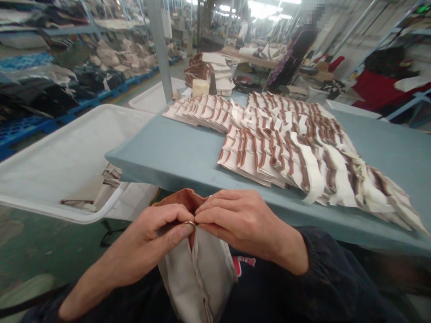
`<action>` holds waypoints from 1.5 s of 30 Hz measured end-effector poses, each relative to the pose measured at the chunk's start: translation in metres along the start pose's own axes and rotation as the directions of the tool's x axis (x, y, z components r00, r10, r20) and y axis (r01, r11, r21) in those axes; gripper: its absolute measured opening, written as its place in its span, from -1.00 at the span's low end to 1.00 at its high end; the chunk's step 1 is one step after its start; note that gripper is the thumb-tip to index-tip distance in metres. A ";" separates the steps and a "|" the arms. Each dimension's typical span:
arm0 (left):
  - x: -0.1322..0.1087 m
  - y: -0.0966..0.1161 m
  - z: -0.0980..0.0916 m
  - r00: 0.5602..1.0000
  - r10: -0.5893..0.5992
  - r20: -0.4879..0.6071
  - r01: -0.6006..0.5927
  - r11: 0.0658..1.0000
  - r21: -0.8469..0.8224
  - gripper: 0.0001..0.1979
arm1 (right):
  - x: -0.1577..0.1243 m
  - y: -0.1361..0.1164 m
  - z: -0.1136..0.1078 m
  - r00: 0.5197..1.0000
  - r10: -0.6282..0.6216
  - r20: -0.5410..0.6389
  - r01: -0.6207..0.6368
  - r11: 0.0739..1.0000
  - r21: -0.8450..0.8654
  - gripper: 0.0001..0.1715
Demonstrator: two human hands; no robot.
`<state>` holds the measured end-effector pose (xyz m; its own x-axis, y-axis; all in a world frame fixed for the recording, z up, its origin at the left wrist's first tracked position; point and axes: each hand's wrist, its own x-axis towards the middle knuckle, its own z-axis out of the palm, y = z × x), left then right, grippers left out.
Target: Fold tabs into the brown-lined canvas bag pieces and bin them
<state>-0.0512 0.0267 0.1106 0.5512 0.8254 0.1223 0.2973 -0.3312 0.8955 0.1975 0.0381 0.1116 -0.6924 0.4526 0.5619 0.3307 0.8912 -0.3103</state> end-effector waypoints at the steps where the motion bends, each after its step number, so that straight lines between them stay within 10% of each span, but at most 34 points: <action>1: 0.001 0.000 0.001 1.000 -0.003 -0.011 0.003 1.000 0.001 -0.72 | -0.001 0.001 0.000 1.000 -0.002 0.012 0.003 1.000 -0.015 -0.75; 17: 0.006 -0.001 0.006 0.997 -0.082 -0.006 0.082 0.996 0.028 -0.70 | 0.007 -0.007 -0.001 0.989 -0.019 0.145 0.070 0.933 -0.353 -0.67; 26: 0.006 -0.007 0.014 0.985 -0.172 0.028 0.170 0.983 0.068 -0.66 | -0.002 -0.011 0.020 1.000 0.014 0.010 -0.010 0.943 -0.333 -0.61; 32: -0.015 0.006 0.042 0.941 -0.124 0.316 0.132 0.991 -0.003 -0.87 | -0.006 0.026 0.001 0.971 0.199 -0.131 -0.231 0.921 -0.315 -0.71; 39: -0.021 -0.004 0.022 0.999 0.011 0.037 -0.007 0.993 -0.122 -0.74 | -0.002 0.015 -0.017 0.967 0.204 -0.151 -0.173 0.966 0.193 -0.88; 45: -0.018 -0.011 0.014 0.999 0.051 -0.011 -0.052 0.990 -0.134 -0.74 | 0.000 0.003 -0.018 0.957 0.049 -0.288 -0.031 0.997 0.067 -0.90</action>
<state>-0.0537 0.0086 0.0926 0.5572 0.8123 0.1722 0.1612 -0.3093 0.9372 0.2097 0.0411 0.1245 -0.4617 0.4848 0.7428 0.3082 0.8729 -0.3782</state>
